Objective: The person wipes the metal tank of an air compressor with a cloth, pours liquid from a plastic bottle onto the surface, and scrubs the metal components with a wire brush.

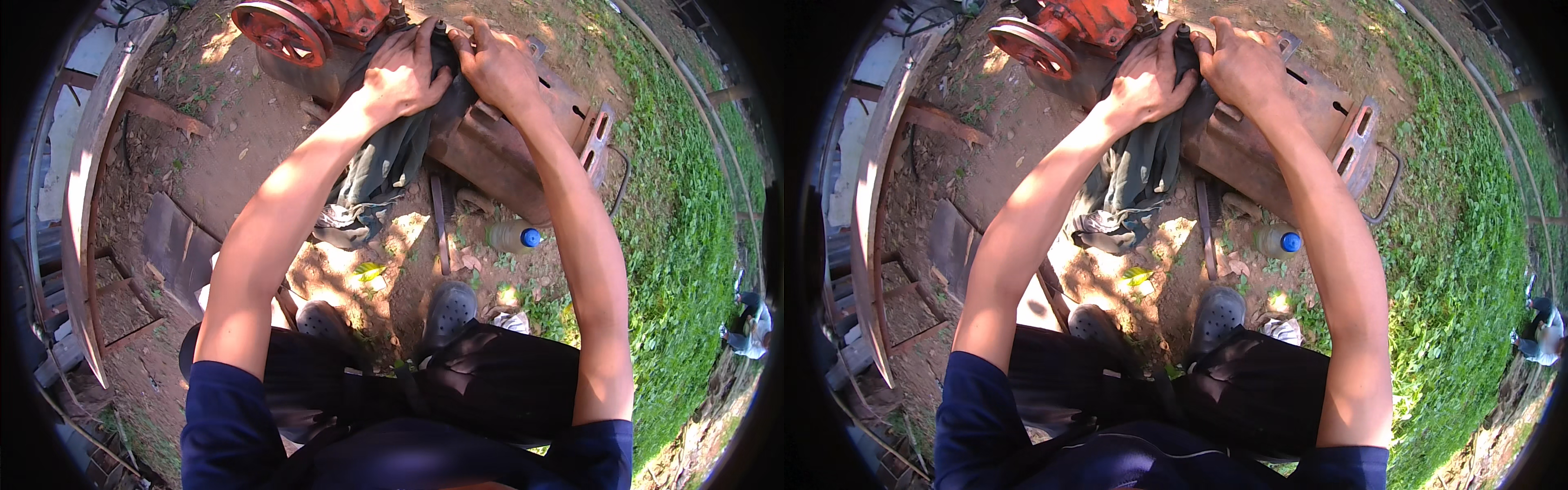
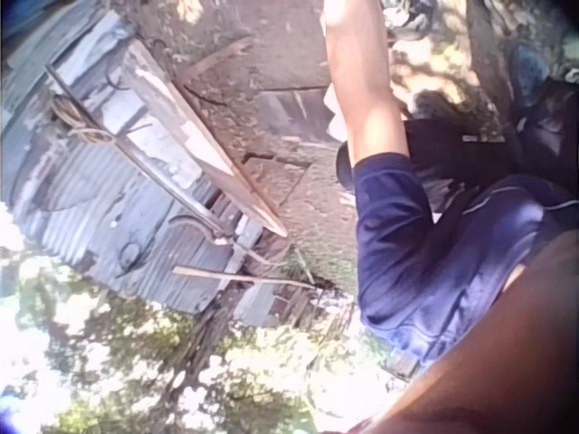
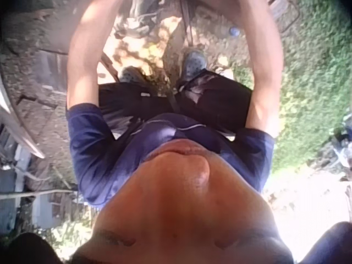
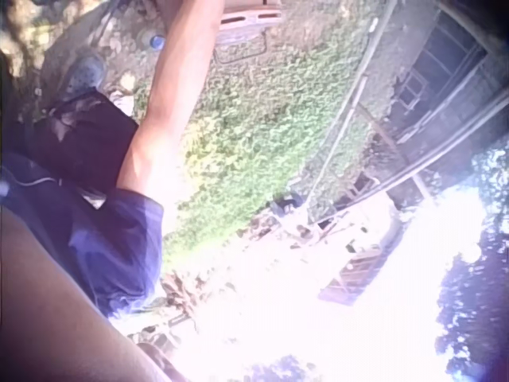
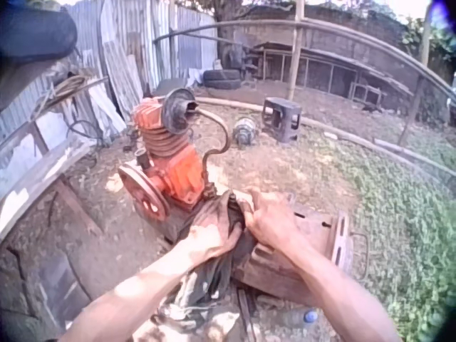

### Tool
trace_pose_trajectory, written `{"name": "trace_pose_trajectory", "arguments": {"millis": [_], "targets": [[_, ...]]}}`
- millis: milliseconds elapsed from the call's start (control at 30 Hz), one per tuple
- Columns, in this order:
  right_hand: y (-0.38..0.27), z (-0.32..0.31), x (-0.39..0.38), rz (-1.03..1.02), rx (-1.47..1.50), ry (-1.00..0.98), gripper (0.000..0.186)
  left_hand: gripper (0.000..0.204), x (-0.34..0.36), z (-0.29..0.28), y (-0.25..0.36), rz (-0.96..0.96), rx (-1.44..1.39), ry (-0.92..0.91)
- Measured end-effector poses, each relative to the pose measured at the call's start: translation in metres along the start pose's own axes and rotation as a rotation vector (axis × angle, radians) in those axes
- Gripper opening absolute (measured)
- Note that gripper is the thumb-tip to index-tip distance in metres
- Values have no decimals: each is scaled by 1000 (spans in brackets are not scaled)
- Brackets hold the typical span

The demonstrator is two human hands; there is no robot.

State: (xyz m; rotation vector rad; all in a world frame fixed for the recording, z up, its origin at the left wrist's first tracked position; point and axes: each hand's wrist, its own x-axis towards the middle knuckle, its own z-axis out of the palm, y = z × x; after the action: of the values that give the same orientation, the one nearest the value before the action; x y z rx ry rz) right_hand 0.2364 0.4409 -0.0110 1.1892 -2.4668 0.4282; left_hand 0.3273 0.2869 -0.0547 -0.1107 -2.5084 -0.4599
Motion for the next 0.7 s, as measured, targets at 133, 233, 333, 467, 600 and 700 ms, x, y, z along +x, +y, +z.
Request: {"name": "trace_pose_trajectory", "arguments": {"millis": [133, 233, 333, 467, 600, 700], "targets": [[-5, -10, 2, 41, -7, -76, 53, 86, -2, 7, 9, -6, 10, 91], [0, -5, -2, 26, -24, -89, 54, 76, -24, 16, 15, 19, -18, 218], [0, -6, -2, 68, 25, -83, 55, 67, -65, 11, 28, -139, -11, 109], [-8, -11, 1, 96, 32, -147, 55, 62, -87, 18, 27, -385, 60, 87], [-7, -12, 1, 125, 35, -101, 54, 60, -53, 25, 20, -459, 45, 168], [-13, -14, 3, 183, 68, -104, 52, 58, -44, 29, 24, -471, 67, 211]]}}
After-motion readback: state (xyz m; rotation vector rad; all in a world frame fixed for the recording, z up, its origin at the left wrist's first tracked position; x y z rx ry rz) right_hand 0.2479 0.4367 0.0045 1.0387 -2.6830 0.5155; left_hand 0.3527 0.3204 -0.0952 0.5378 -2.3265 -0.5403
